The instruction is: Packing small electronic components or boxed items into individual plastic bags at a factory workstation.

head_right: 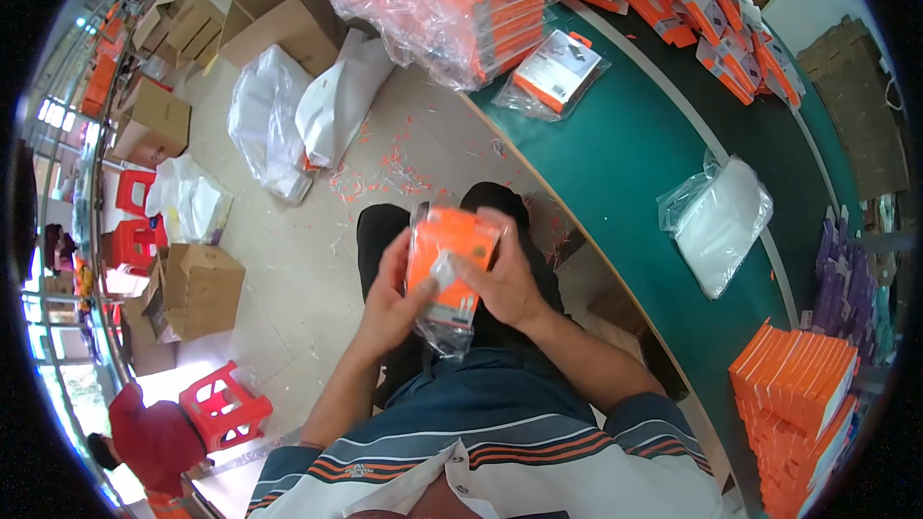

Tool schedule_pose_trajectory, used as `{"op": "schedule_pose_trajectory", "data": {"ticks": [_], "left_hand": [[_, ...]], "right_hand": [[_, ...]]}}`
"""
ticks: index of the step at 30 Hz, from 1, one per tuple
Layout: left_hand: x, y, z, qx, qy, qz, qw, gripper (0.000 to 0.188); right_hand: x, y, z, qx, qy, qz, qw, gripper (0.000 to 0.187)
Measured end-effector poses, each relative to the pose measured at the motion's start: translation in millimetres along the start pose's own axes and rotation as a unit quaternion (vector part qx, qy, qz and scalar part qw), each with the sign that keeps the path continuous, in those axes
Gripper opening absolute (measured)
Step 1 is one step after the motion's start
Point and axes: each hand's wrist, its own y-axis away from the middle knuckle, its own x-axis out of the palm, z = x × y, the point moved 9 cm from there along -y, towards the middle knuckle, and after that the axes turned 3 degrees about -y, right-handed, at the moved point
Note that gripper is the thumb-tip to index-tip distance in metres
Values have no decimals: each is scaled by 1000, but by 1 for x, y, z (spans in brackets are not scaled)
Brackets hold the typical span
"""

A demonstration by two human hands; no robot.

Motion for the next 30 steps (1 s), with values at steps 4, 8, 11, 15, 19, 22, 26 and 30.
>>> {"op": "schedule_pose_trajectory", "data": {"ticks": [4, 8, 11, 15, 19, 22, 26, 30], "left_hand": [[3, -52, -72, 32, 64, 16, 997, 72], [6, -124, -185, 187, 17, -25, 982, 65], [5, -183, -269, 202, -32, -56, 977, 64], [20, -281, -339, 200, -11, 16, 980, 67], [30, -326, -351, 232, -47, -101, 966, 66], [27, -339, -331, 194, -121, -160, 960, 67], [10, -321, -302, 298, -97, -231, 921, 62], [-5, -288, -230, 220, 49, -263, 938, 57]], "right_hand": [[-18, -51, 112, -121, -86, -64, 987, 59], [-37, -116, 190, -182, -172, -103, 963, 60], [-59, -177, 256, -212, -74, -119, 967, 55], [-103, -261, 322, -235, -29, -154, 959, 57], [-130, -338, 319, -156, 4, -138, 978, 59], [-132, -359, 294, -103, 42, -154, 982, 60], [-138, -385, 275, -87, 56, -116, 988, 63], [-127, -378, 288, -103, 127, -159, 974, 61]]}}
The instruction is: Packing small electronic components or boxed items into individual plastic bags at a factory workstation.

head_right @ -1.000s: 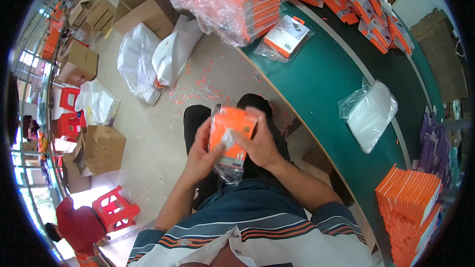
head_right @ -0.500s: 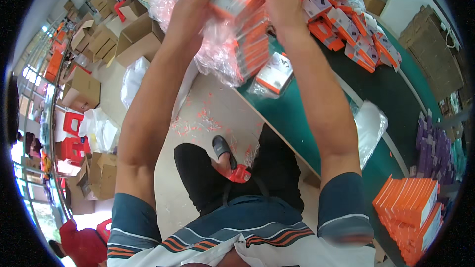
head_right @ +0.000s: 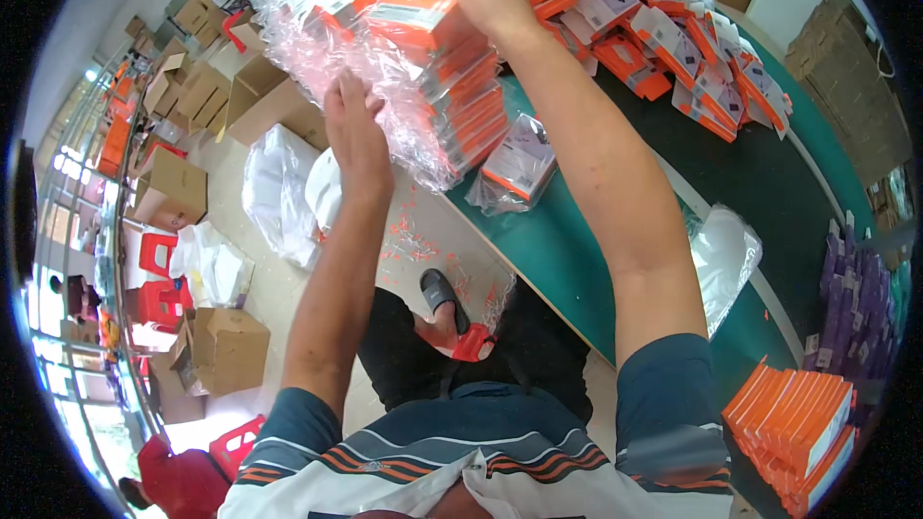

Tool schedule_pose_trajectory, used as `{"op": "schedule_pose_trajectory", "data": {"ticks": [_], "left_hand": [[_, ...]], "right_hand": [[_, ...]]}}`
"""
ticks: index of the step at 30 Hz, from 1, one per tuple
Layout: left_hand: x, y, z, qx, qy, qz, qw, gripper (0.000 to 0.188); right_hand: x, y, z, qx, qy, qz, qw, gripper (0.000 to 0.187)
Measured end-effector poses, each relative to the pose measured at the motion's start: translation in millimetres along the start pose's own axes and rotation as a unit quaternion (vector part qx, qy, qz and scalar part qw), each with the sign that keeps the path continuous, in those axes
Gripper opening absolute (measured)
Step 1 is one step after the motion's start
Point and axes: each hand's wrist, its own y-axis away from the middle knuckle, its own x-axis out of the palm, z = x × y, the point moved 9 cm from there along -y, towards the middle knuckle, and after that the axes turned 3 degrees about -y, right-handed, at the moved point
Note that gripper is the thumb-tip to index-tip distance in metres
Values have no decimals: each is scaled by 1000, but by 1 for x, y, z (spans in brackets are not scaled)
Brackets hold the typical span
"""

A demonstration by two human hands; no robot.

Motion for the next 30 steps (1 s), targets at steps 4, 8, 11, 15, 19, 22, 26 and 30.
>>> {"op": "schedule_pose_trajectory", "data": {"ticks": [4, 8, 11, 15, 19, 22, 26, 30], "left_hand": [[20, 25, 38, 152, -83, -69, 982, 58], [55, 34, 49, 77, -137, 36, 987, 60], [60, 38, 31, 191, -256, 40, 947, 61], [63, 17, 34, 118, -340, 145, 922, 67], [43, 20, 24, 163, -321, 107, 927, 67], [37, 25, -3, 268, -290, 16, 919, 65], [36, 19, -42, 344, -235, -35, 908, 63], [49, 1, -43, 309, -235, 36, 921, 63]], "right_hand": [[-7, -21, -9, -33, 80, -28, 996, 58], [12, 5, -6, -33, -47, 61, 997, 56], [20, 14, -2, -24, -131, 110, 985, 55], [23, 9, -6, -16, -125, 107, 986, 56], [16, -7, -20, -19, -26, 14, 999, 60], [14, -11, -19, -14, 10, -51, 999, 69], [12, 2, -9, -17, 37, -90, 995, 80], [7, 4, -1, -20, 62, -88, 994, 88]]}}
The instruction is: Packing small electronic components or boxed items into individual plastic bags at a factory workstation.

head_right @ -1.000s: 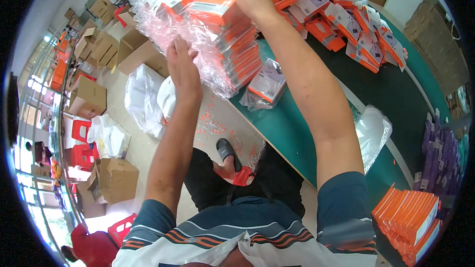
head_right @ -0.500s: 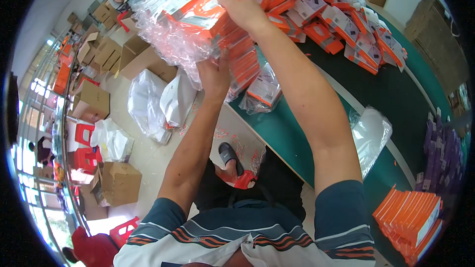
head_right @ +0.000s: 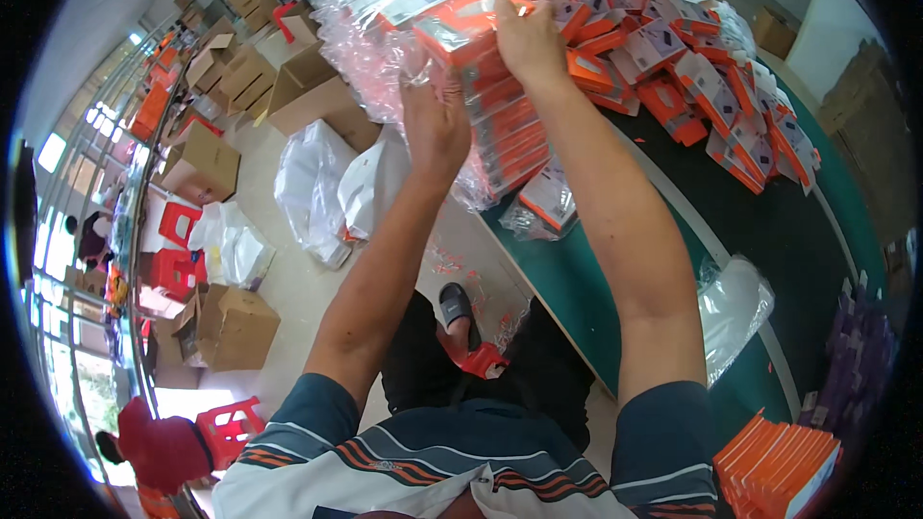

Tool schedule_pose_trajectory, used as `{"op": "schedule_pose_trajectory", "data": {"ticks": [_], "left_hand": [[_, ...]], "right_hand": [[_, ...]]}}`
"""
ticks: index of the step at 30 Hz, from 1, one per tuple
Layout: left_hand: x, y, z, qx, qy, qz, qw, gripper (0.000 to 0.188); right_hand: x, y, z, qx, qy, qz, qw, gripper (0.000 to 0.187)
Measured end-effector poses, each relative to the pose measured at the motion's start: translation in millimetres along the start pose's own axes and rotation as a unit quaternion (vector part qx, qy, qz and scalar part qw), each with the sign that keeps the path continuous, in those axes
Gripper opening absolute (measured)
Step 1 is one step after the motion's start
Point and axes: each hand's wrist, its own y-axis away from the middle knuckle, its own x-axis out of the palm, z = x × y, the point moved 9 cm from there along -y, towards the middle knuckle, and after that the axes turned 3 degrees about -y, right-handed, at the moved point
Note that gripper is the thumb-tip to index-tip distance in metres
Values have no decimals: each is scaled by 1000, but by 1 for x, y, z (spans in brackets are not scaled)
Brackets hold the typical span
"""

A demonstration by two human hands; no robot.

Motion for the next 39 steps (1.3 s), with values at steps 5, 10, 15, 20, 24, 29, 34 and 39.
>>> {"op": "schedule_pose_trajectory", "data": {"ticks": [5, 10, 15, 20, 24, 29, 34, 39], "left_hand": [[9, 0, 6, 0, -57, 13, 998, 64], [4, 13, 5, -2, -98, 10, 995, 72], [-3, 21, 3, 5, -97, -3, 995, 82], [-46, 56, -4, 40, -188, -70, 979, 86], [-63, 132, -21, 54, -89, -57, 993, 78], [3, 221, -62, 89, 12, 173, 981, 70], [58, 266, -111, 119, 126, 323, 930, 59], [113, 297, -178, 162, 210, 401, 877, 55]], "right_hand": [[9, 4, 7, 21, -5, 17, 1000, 86], [0, 13, 8, -12, -38, 14, 999, 85], [-31, 8, 4, -66, -6, -53, 996, 77], [-74, 26, 59, -220, -80, 49, 971, 49], [-177, 118, 107, -219, -7, -55, 974, 53], [-313, 244, 43, -264, 156, -136, 942, 34], [-363, 381, -71, -93, 428, -151, 886, 51], [-343, 432, -119, -115, 502, -134, 847, 50]]}}
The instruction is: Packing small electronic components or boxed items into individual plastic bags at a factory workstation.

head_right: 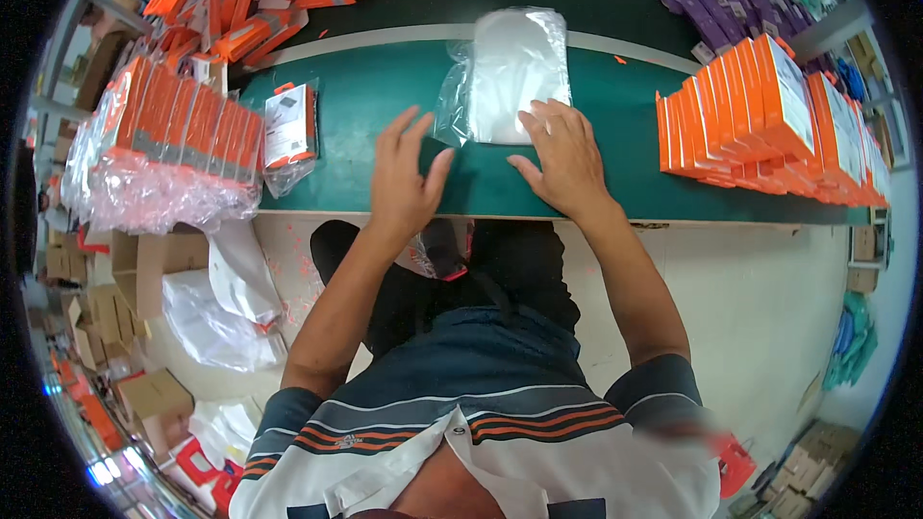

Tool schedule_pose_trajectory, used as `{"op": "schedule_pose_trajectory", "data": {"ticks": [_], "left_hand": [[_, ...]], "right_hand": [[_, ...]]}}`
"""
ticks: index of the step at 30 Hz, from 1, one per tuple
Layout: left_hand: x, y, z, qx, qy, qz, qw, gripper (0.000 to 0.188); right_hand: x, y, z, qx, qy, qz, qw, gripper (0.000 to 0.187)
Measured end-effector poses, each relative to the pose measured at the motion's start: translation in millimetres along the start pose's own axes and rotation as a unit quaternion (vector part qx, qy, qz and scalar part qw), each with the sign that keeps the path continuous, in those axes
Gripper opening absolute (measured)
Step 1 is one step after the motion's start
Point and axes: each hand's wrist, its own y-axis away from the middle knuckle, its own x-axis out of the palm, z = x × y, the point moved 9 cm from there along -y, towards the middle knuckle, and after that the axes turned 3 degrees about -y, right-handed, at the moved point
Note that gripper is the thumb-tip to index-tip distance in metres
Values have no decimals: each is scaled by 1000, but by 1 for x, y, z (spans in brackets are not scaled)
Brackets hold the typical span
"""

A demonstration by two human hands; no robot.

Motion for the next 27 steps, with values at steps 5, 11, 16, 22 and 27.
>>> {"op": "schedule_pose_trajectory", "data": {"ticks": [5, 11, 16, 22, 27], "left_hand": [[48, -13, 11, -6, 25, 62, 998, 53], [32, -8, 23, -50, 52, -39, 997, 48], [21, -32, -23, 10, 76, -73, 994, 44], [48, -116, -169, 133, 264, 66, 953, 43], [85, -150, -322, 285, 235, -20, 929, 54]], "right_hand": [[18, 24, -9, -17, 35, -28, 999, 41], [15, 29, -17, 21, 16, -52, 998, 30], [7, 36, -29, 42, 27, -97, 994, 21], [38, 38, -40, 70, 18, -11, 997, 33], [36, 54, -62, 225, -319, -121, 913, 53]]}}
